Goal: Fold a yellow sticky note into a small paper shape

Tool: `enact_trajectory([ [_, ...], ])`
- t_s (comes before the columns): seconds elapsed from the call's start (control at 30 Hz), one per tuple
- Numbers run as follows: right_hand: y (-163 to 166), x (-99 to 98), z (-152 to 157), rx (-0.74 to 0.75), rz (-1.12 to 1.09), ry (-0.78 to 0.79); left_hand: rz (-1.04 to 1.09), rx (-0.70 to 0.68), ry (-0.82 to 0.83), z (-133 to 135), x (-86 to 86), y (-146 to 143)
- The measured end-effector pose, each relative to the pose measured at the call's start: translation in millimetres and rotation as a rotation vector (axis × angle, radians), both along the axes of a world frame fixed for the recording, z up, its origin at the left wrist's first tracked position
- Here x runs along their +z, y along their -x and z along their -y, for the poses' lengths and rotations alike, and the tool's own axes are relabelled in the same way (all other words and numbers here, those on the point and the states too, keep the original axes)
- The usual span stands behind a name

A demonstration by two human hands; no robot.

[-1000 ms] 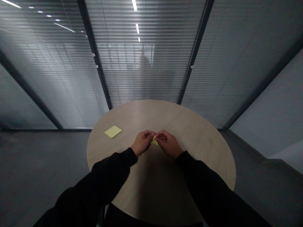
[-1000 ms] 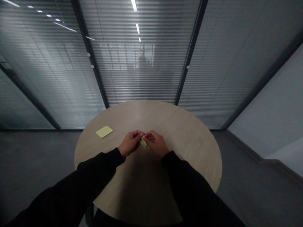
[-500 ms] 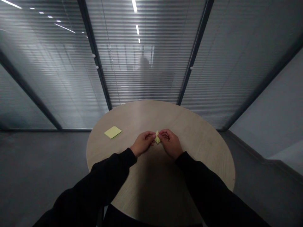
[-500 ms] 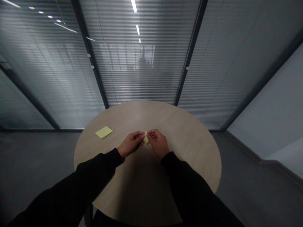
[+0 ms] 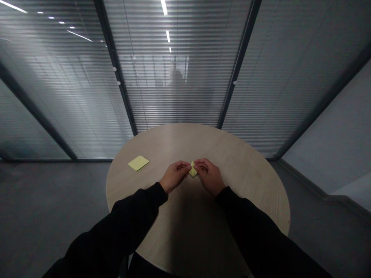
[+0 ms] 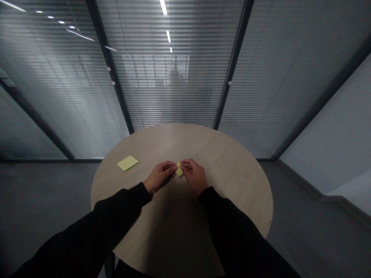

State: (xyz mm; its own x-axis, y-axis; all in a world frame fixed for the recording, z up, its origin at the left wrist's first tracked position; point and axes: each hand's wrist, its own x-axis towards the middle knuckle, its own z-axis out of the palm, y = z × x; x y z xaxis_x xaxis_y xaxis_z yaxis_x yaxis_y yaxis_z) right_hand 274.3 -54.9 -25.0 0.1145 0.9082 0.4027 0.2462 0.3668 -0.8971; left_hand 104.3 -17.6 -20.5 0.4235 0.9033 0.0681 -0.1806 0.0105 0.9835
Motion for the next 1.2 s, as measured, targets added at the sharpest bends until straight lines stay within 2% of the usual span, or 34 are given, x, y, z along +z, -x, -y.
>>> enact_trajectory([
  [0.4, 8, 7.7, 7, -0.098, 0.180, -0.062, -0.008, 0.007, 0.031, -1, -1.9, 2],
  [0.93, 4, -6.0, 0, -0.126, 0.146, -0.040, -0.167, 0.004, -0.201, -12, -17.7, -9],
  [1.07, 4, -5.7, 0, -0.112, 0.168, -0.040, -0.204, 0.025, -0.230, -10, -16.2, -8],
  [1.2, 4, -4.8, -1, -0.055, 0.138, 0.007, -0.284, 0.095, -0.331, -7, -11.1, -7],
])
